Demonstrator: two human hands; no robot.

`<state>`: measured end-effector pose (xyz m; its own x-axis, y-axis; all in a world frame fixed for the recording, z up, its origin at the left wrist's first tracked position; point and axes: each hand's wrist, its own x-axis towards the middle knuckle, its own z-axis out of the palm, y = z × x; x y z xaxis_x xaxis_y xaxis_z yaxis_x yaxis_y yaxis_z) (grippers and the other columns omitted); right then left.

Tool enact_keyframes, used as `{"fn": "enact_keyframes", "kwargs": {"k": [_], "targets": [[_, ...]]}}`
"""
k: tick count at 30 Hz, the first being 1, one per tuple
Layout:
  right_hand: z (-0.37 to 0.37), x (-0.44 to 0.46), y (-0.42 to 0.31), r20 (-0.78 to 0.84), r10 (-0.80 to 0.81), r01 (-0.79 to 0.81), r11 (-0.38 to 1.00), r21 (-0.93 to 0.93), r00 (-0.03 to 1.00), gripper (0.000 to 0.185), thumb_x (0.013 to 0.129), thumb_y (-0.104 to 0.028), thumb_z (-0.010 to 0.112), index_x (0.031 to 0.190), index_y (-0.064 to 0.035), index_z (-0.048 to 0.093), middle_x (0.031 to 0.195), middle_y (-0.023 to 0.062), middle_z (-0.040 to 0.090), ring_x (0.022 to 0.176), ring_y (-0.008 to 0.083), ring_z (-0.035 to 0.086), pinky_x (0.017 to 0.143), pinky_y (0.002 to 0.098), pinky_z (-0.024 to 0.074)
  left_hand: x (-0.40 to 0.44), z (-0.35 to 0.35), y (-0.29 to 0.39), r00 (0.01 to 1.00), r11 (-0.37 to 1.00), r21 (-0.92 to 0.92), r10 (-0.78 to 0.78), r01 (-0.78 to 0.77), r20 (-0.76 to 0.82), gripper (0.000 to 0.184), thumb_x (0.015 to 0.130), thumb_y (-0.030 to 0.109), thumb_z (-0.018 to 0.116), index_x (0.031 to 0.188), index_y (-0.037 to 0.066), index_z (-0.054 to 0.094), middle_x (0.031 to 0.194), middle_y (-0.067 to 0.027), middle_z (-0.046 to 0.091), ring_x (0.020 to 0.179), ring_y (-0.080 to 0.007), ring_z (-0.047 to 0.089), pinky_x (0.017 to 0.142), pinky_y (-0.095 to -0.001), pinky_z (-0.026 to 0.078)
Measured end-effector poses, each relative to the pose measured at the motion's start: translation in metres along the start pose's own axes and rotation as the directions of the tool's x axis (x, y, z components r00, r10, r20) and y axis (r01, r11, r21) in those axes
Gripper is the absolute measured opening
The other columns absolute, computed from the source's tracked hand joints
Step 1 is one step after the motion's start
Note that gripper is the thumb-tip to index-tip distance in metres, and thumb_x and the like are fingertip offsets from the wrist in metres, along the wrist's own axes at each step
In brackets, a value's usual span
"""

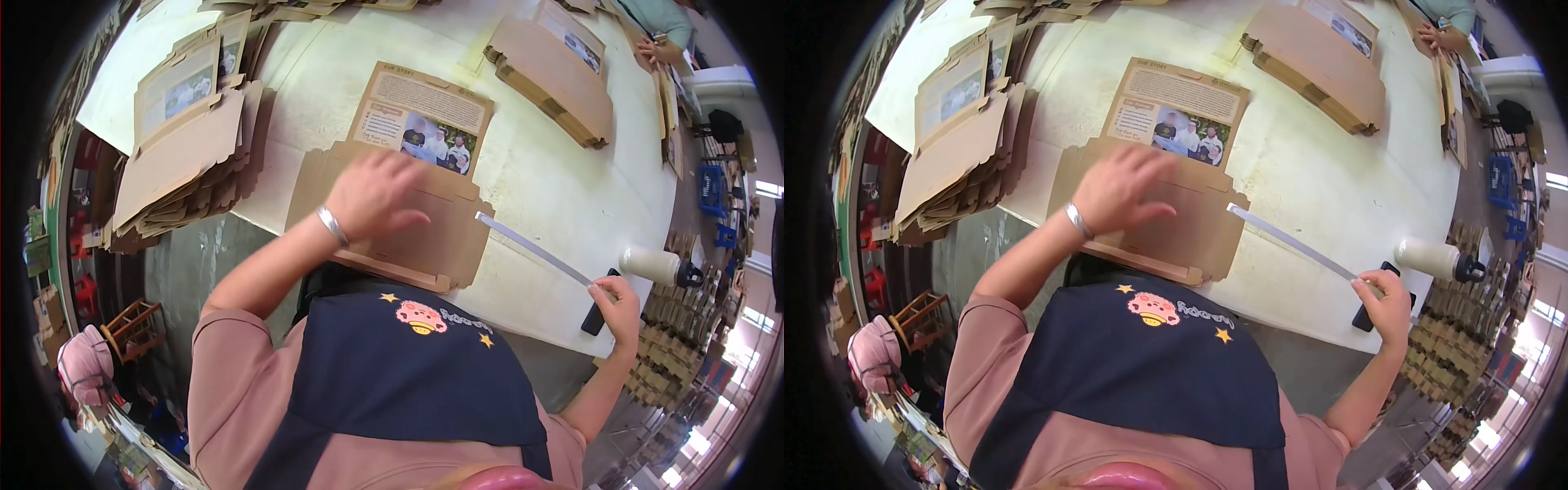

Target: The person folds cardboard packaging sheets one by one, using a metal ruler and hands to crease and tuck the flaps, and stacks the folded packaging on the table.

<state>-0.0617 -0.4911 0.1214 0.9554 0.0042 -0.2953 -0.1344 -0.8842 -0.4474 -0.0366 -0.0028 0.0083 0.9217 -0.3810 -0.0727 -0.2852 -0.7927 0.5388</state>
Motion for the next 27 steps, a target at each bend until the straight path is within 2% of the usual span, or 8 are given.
{"fn": "enact_keyframes", "kwargs": {"k": [1, 3, 11, 13, 14, 16, 23, 27], "targets": [[0.002, 0.000, -0.002, -0.004, 0.000, 0.000, 1.000, 0.003, 1.000, 0.019, 0.087, -0.018, 0.081, 0.095, -0.0029, 0.073, 0.084, 0.0054, 0.066, 0.082, 0.0174, 0.066, 0.077, 0.0306, 0.0506, 0.007, -0.004, -0.012, 1.000, 1.000, 0.004, 0.004, -0.004, -0.001, 0.087, 0.084, 0.068, 0.070, 0.150, 0.015, 0.053, 0.153, -0.0157, 0.050, 0.144, -0.0378, 0.043, 0.122, -0.0585, 0.029], [0.005, 0.003, -0.009, -0.041, -0.028, 0.025, 0.996, -0.080, 0.999, 0.021, 0.086, -0.021, 0.082, 0.095, -0.0038, 0.073, 0.086, 0.0080, 0.068, 0.081, 0.0218, 0.066, 0.077, 0.0326, 0.0517, 0.019, -0.006, -0.034, 0.981, 0.914, 0.402, 0.126, -0.057, -0.148, 0.103, 0.075, 0.075, 0.073, 0.155, 0.016, 0.048, 0.163, -0.0147, 0.040, 0.153, -0.0389, 0.031, 0.125, -0.0583, 0.021], [0.042, 0.017, -0.029, -0.089, -0.211, 0.202, 0.975, -0.096, 0.974, 0.020, 0.092, -0.021, 0.078, 0.100, -0.0026, 0.073, 0.084, 0.0085, 0.067, 0.080, 0.0199, 0.065, 0.075, 0.0323, 0.0502, 0.022, -0.008, -0.059, 0.983, 0.933, 0.325, 0.178, -0.152, -0.050, 0.112, 0.069, 0.081, 0.073, 0.157, 0.016, 0.045, 0.167, -0.0142, 0.033, 0.156, -0.0387, 0.024, 0.127, -0.0578, 0.015], [0.026, 0.026, -0.017, 0.275, 0.133, -0.081, 0.977, -0.195, 0.952, 0.024, 0.093, -0.027, 0.076, 0.101, -0.0049, 0.074, 0.078, 0.0119, 0.067, 0.072, 0.0236, 0.064, 0.069, 0.0340, 0.0502, 0.020, -0.006, -0.060, 0.979, 0.934, 0.312, 0.197, -0.173, -0.048, 0.112, 0.069, 0.081, 0.072, 0.157, 0.016, 0.046, 0.167, -0.0143, 0.034, 0.156, -0.0388, 0.025, 0.127, -0.0579, 0.015], [0.028, 0.030, -0.009, 0.276, 0.135, -0.081, 0.977, -0.197, 0.952, 0.024, 0.093, -0.027, 0.076, 0.101, -0.0049, 0.074, 0.078, 0.0119, 0.067, 0.072, 0.0236, 0.064, 0.069, 0.0340, 0.0502, 0.020, -0.003, -0.060, 0.976, 0.932, 0.320, 0.206, -0.173, -0.074, 0.112, 0.070, 0.082, 0.072, 0.156, 0.016, 0.046, 0.167, -0.0146, 0.034, 0.155, -0.0388, 0.026, 0.127, -0.0580, 0.015], [0.042, 0.041, 0.007, 0.227, -0.169, 0.169, 0.985, 0.020, 0.959, 0.025, 0.095, -0.028, 0.074, 0.099, -0.0025, 0.073, 0.075, 0.0134, 0.066, 0.067, 0.0237, 0.060, 0.066, 0.0335, 0.0490, 0.021, -0.001, -0.060, 0.972, 0.933, 0.321, 0.208, -0.165, -0.106, 0.111, 0.070, 0.082, 0.072, 0.155, 0.015, 0.047, 0.166, -0.0148, 0.035, 0.155, -0.0389, 0.027, 0.127, -0.0581, 0.015], [0.083, 0.078, -0.021, 0.200, -0.309, 0.310, 0.950, 0.028, 0.930, 0.020, 0.096, -0.019, 0.072, 0.095, 0.0017, 0.070, 0.076, 0.0102, 0.065, 0.068, 0.0160, 0.055, 0.066, 0.0307, 0.0459, 0.022, -0.001, -0.058, 0.977, 0.945, 0.297, 0.182, -0.140, -0.116, 0.109, 0.071, 0.082, 0.071, 0.153, 0.015, 0.049, 0.165, -0.0158, 0.037, 0.154, -0.0405, 0.028, 0.127, -0.0589, 0.016], [0.089, 0.101, -0.028, 0.148, -0.385, 0.387, 0.922, 0.017, 0.911, 0.023, 0.094, -0.025, 0.074, 0.094, -0.0024, 0.073, 0.080, 0.0141, 0.069, 0.067, 0.0263, 0.064, 0.065, 0.0340, 0.0509, 0.023, -0.004, -0.058, 0.978, 0.950, 0.284, 0.172, -0.131, -0.122, 0.106, 0.071, 0.081, 0.072, 0.152, 0.015, 0.052, 0.165, -0.0167, 0.037, 0.154, -0.0423, 0.028, 0.127, -0.0595, 0.017]]}}
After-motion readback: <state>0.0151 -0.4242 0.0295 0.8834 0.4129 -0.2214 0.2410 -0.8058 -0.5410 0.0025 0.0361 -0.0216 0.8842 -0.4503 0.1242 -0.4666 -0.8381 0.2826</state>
